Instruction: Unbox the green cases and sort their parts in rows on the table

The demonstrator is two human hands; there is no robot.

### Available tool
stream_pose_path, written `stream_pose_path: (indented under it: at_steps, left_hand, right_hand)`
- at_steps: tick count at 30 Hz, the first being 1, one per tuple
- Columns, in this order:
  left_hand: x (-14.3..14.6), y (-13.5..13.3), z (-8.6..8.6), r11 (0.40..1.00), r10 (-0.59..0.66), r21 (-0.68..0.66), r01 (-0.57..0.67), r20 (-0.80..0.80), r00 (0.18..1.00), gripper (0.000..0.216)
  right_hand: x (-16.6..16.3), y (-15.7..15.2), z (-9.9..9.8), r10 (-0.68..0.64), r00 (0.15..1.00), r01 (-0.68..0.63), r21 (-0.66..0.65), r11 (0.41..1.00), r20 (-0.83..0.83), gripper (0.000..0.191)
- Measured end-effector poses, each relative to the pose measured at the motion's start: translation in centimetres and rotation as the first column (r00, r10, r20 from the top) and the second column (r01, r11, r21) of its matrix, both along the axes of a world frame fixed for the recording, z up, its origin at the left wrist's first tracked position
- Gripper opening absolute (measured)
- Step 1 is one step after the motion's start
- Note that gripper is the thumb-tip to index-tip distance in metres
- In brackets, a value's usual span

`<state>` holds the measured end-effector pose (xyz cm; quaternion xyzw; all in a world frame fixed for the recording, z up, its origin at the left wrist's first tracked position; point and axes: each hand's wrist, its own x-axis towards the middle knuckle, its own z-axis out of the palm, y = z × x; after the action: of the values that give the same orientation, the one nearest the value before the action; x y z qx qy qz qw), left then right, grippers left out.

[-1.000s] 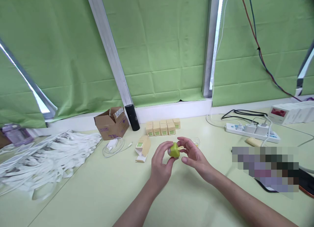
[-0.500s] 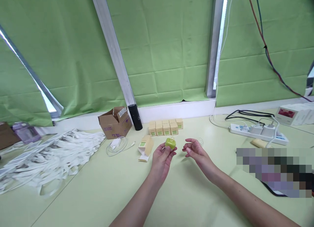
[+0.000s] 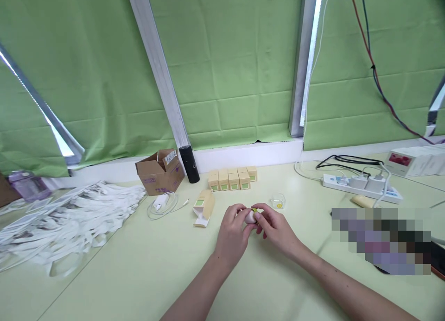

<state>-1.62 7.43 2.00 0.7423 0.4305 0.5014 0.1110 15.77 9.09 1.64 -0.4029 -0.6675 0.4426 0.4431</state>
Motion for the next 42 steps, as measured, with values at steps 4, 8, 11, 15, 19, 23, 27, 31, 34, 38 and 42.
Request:
stream_pose_path:
  at_steps: [4,8,11,15,19,23,27,31,34,38,42]
  left_hand:
    - [-0.2,0.1,-0.3,0.996,0.019,0.086,-0.005,-0.155,0.988,0.032]
    - [-0.2,-0.1,0.1,0.996,0.0,0.084,0.021,-0.237,0.972,0.033]
    - [0.0,-0.2,0.3,0.998,-0.011,0.054,0.026,-0.262,0.965,0.036]
    - [0.2,-0.2,0.3,0.999,-0.026,0.032,0.039,-0.325,0.945,0.039]
    - [0.2,0.0,0.3,0.996,-0.044,0.062,0.066,-0.31,0.95,0.037]
    - [0.2,0.4,-0.1,0.99,-0.02,0.123,0.064,-0.331,0.943,0.033]
    - [0.3,0.6,-0.6,0.977,0.088,0.214,0.015,-0.463,0.882,0.034]
    - [0.4,0.7,-1.0,0.968,0.149,0.252,-0.017,-0.512,0.846,0.035]
    - [0.5,0.8,-1.2,0.966,0.172,0.257,-0.038,-0.522,0.836,0.035]
    - [0.6,0.8,-1.5,0.966,0.187,0.254,-0.057,-0.524,0.831,0.037]
    - [0.5,0.8,-1.7,0.967,0.18,0.246,-0.065,-0.483,0.857,0.036]
  right_hand:
    - [0.0,-0.1,-0.2,0.011,0.999,-0.011,0.002,1.0,0.041,0.044]
    - [-0.1,-0.3,-0.1,0.028,0.999,-0.03,0.053,0.998,0.04,0.041]
    - [-0.2,-0.4,-0.1,0.065,0.997,-0.068,0.077,0.995,0.043,0.04]
    - [-0.5,-0.4,-0.6,0.062,0.996,-0.069,0.093,0.993,0.069,0.037]
    - [-0.8,-0.4,-1.0,0.033,0.993,-0.048,0.132,0.99,0.118,0.032]
    - [-0.9,-0.2,-1.0,0.007,0.989,-0.029,0.15,0.988,0.145,0.031]
    - [-0.9,-0.1,-1.1,0.007,0.987,-0.028,0.13,0.991,0.161,0.032]
    - [-1.0,-0.1,-1.1,0.009,0.988,-0.03,0.126,0.992,0.157,0.032]
    - [-1.0,0.0,-1.1,0.011,0.989,-0.029,0.118,0.993,0.15,0.034]
    - [-1.0,0.1,-1.2,0.014,0.99,-0.029,0.105,0.994,0.143,0.036]
    - [-1.0,0.0,-1.2,0.009,0.993,-0.02,0.099,0.995,0.116,0.039]
